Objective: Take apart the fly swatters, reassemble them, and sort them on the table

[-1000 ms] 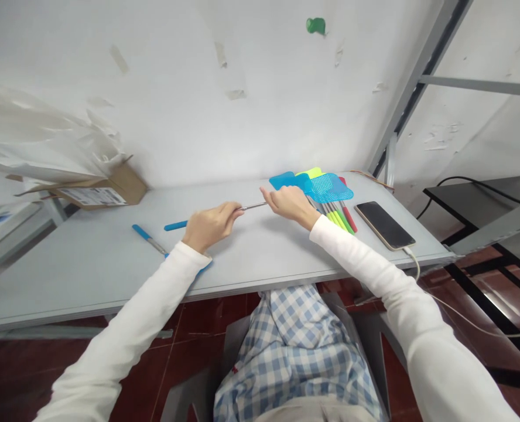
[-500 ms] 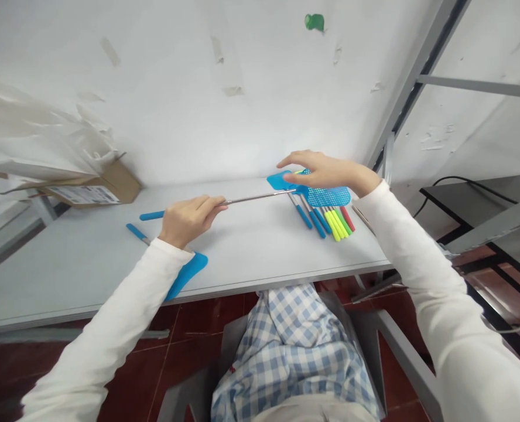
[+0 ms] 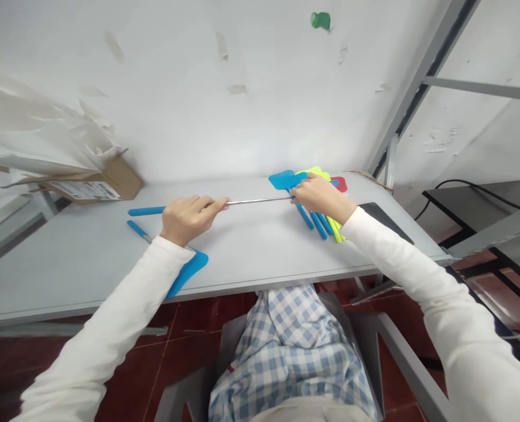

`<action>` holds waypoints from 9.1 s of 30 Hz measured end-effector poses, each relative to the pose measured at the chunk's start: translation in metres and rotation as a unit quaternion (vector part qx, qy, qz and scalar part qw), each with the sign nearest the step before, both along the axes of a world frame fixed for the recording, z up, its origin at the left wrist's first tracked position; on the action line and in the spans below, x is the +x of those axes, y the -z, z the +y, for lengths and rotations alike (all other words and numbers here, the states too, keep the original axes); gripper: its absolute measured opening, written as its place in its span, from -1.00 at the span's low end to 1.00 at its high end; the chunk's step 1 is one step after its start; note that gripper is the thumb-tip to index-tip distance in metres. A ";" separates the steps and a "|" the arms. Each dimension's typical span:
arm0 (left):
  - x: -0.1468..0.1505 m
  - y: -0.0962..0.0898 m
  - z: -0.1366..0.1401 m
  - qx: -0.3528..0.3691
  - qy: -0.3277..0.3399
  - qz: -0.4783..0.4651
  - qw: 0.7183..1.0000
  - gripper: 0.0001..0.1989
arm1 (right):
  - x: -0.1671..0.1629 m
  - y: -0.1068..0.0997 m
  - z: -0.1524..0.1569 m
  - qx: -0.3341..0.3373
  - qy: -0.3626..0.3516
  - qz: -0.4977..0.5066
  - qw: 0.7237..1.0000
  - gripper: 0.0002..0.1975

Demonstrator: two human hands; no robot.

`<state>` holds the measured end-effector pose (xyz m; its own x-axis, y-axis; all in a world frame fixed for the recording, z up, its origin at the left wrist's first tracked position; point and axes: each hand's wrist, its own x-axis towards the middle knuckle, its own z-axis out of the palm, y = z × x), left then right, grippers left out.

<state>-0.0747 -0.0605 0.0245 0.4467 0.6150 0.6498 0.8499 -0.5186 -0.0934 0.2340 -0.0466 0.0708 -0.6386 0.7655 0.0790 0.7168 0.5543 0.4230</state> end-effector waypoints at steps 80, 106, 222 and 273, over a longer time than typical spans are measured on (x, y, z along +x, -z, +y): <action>-0.133 0.052 0.009 -0.346 -0.198 -0.112 0.910 -0.64 | -0.037 0.098 0.000 0.007 0.246 0.211 0.946 -0.72; 0.044 0.029 0.011 -0.051 -0.019 0.025 0.998 -0.58 | -0.019 0.062 0.021 0.175 -0.111 0.168 0.964 -0.73; 0.068 0.048 0.031 -0.472 0.028 -0.518 0.713 -0.87 | 0.056 0.073 0.039 0.128 0.223 0.300 0.918 -0.68; 0.116 0.031 0.042 -0.356 0.027 -0.011 0.934 -0.43 | 0.004 0.126 0.072 -0.167 0.099 0.682 0.705 -0.84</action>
<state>0.0409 -0.0181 -0.0063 0.4811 0.8716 0.0941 0.8182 -0.4850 0.3089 0.2384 0.0257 -0.0550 -0.0206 0.9504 0.3105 0.4089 0.2914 -0.8648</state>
